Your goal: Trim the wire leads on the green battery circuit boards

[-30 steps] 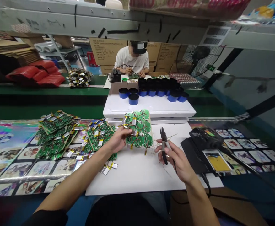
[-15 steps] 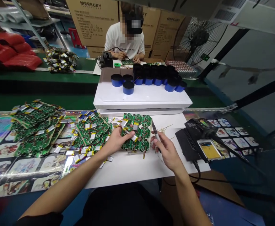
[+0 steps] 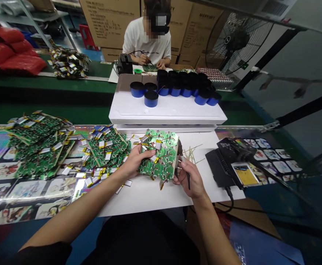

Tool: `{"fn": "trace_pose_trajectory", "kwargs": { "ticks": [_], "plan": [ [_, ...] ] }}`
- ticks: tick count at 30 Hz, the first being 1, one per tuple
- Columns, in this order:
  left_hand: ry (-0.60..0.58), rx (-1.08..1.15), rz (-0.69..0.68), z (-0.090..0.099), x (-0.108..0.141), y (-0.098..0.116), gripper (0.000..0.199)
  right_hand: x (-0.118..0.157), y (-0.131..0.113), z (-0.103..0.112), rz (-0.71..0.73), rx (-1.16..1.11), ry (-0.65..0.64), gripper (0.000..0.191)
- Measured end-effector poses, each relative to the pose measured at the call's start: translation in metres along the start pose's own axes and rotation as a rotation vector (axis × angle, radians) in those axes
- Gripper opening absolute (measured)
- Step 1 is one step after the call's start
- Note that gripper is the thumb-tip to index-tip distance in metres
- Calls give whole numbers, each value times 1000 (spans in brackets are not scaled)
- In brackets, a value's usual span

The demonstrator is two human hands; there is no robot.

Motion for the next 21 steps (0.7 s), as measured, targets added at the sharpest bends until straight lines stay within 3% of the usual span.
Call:
{"fn": "trace_pose_trajectory", "kwargs": {
  "ticks": [5,10,14,17,21],
  "plan": [
    [13,23,6,1,-2,-2,56,-3,3,-6,-24,-37,-54,32],
    [70,-112,-194,18,-9,5,48,4,-9,5,117,417,17,27],
    [77,-254,-348,27,-13,11,43,16,-8,16,88,579,67,41],
    [74,-256,-351,27,-14,11,41,22,-3,19,56,564,87,43],
    [97,-83,-178,21,-12,3,47,23,14,6,10,281,-3,34]
  ]
}}
Point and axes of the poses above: each hand's wrist, its own x-axis away from the middle knuckle, its own z-axis out of the back of the hand, y = z × x, the point moved 7 cm from there along -x, towards the middle knuckle, and after that the axes turned 1 degree about -z, right-handed, at the moved point
